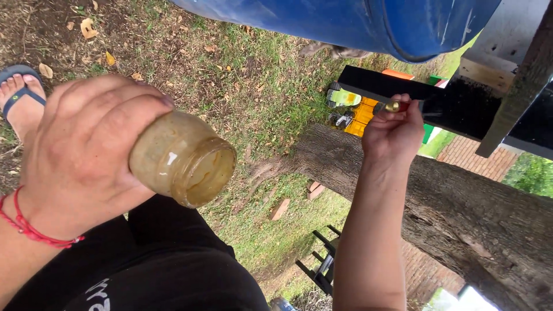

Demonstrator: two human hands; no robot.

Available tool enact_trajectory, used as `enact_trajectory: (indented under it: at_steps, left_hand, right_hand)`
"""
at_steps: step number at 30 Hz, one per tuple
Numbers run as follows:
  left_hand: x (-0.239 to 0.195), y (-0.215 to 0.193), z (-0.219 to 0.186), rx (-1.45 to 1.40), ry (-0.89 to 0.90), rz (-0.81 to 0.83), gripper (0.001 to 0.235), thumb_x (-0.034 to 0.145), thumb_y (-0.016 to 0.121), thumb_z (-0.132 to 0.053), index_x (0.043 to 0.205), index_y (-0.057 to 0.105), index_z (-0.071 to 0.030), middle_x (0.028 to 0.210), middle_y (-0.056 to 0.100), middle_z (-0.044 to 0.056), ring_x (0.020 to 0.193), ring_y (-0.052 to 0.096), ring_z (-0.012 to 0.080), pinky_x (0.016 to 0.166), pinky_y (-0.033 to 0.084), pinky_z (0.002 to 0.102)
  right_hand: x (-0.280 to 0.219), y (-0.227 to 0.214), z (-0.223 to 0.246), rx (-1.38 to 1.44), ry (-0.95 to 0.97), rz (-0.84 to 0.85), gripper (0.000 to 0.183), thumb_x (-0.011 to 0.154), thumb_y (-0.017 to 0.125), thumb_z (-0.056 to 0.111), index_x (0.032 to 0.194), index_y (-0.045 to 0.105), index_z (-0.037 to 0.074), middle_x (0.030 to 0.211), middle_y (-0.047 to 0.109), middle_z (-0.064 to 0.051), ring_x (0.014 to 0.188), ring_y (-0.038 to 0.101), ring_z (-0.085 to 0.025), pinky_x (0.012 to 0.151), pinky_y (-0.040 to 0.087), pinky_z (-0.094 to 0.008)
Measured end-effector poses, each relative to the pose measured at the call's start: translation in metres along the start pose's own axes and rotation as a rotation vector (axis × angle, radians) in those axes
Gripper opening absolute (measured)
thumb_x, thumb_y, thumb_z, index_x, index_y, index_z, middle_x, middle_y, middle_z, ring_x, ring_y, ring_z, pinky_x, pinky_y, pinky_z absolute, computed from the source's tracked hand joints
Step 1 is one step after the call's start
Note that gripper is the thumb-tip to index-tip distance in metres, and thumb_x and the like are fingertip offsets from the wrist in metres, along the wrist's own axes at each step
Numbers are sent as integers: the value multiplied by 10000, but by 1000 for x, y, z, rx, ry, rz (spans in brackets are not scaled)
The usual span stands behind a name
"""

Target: A person is painting a wooden structure with black paint using a brush and a small jar.

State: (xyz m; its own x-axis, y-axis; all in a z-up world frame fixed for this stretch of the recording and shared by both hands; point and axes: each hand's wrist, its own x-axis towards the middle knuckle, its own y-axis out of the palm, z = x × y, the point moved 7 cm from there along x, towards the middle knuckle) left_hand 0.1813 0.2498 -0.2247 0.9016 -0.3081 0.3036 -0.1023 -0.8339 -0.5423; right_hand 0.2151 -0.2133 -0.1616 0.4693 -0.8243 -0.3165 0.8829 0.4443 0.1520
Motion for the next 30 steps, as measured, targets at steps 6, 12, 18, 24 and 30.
enact_trajectory:
  at_steps: [6,12,18,24,30]
  left_hand:
    - [0,-1,1,-33,6,-15,362,966,740,-292,1189,639,-25,1144,715,139,1149,662,346,1021,455,447]
    - [-6,-1,4,-59,13,-40,381,974,728,-317,1200,639,-24,1156,712,145,1152,656,349,1004,449,451]
    - [-6,-3,6,-39,13,-51,311,1008,718,-272,1196,650,-34,1151,725,120,1146,677,339,997,456,433]
    - [-10,-3,11,-23,0,-51,309,1001,747,-249,1207,643,-43,1182,719,112,1156,671,346,1016,453,436]
    - [-11,-6,12,-47,-6,-51,301,1000,738,-254,1199,654,-44,1167,722,116,1150,673,348,1007,461,447]
  right_hand:
    - [21,3,31,-63,-333,-38,102,1021,472,58,1056,526,-21,832,655,-215,700,661,-280,546,529,-282]
    - [15,17,26,-271,-328,-133,126,1033,485,94,967,563,19,725,667,-152,463,535,-130,366,392,-203]
    - [4,13,27,-308,-322,-88,81,1003,494,31,937,532,2,744,638,-166,552,605,-188,409,454,-208]
    - [31,11,38,-396,-322,-122,175,995,522,107,860,606,35,721,658,-96,530,542,-117,402,324,-190]
    - [37,3,29,-263,-199,-115,189,1036,450,47,887,559,12,719,598,-106,562,556,-166,411,356,-219]
